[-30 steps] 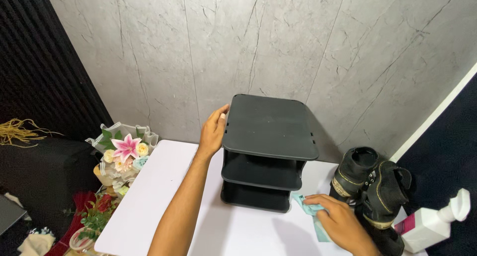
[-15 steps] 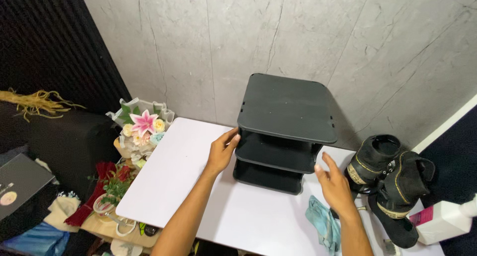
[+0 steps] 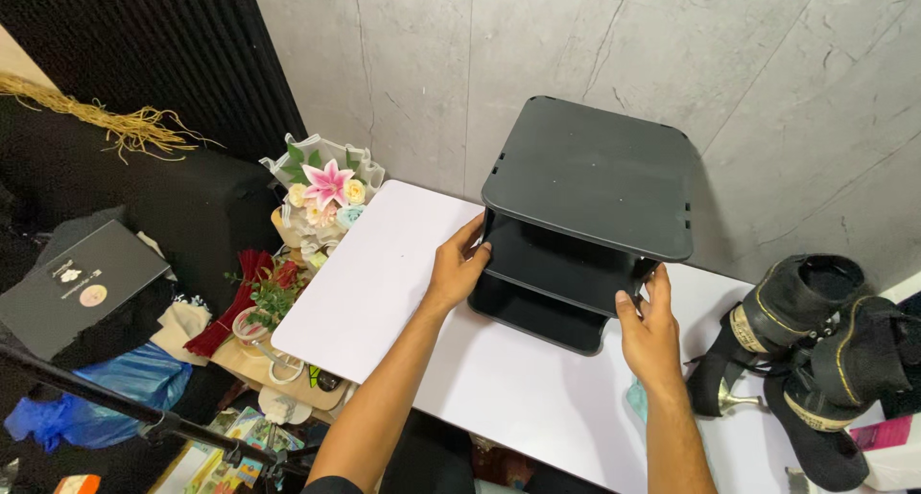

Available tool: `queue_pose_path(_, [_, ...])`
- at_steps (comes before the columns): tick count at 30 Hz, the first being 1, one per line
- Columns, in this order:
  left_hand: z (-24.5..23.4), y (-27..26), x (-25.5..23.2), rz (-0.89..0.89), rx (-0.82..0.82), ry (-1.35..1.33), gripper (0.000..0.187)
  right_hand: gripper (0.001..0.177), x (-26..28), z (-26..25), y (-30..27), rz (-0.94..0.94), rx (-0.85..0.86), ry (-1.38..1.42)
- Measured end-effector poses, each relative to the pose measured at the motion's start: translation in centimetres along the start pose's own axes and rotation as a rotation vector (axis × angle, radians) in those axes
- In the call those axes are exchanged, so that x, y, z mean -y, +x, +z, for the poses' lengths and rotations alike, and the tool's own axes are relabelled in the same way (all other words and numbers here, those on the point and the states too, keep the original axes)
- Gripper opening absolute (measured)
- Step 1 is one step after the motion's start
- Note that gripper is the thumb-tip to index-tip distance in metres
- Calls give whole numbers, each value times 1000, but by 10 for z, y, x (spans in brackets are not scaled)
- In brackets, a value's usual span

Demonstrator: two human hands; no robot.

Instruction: The person assembles a black plastic three-tier shoe rack by snapping together legs and shelves, then wipes the top shelf with a cloth. The person then cleans a black shoe with a cloth and brushes it with a white brush.

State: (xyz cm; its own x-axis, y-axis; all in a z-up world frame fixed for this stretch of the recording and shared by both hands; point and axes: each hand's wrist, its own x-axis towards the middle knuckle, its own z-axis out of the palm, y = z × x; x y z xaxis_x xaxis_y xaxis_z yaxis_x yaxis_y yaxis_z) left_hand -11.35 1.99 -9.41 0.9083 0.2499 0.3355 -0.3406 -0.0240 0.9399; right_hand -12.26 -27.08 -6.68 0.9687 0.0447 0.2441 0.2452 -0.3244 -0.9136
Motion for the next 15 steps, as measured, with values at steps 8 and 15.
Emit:
queue_pose_path(8, [-49,-2,6,-20,-95,61,53,72,21,45,-1,-58,68,-40])
queue_pose_path(15, [-89,9,19,-32,-241,264,50,75,31,88,11,-61,137,-65])
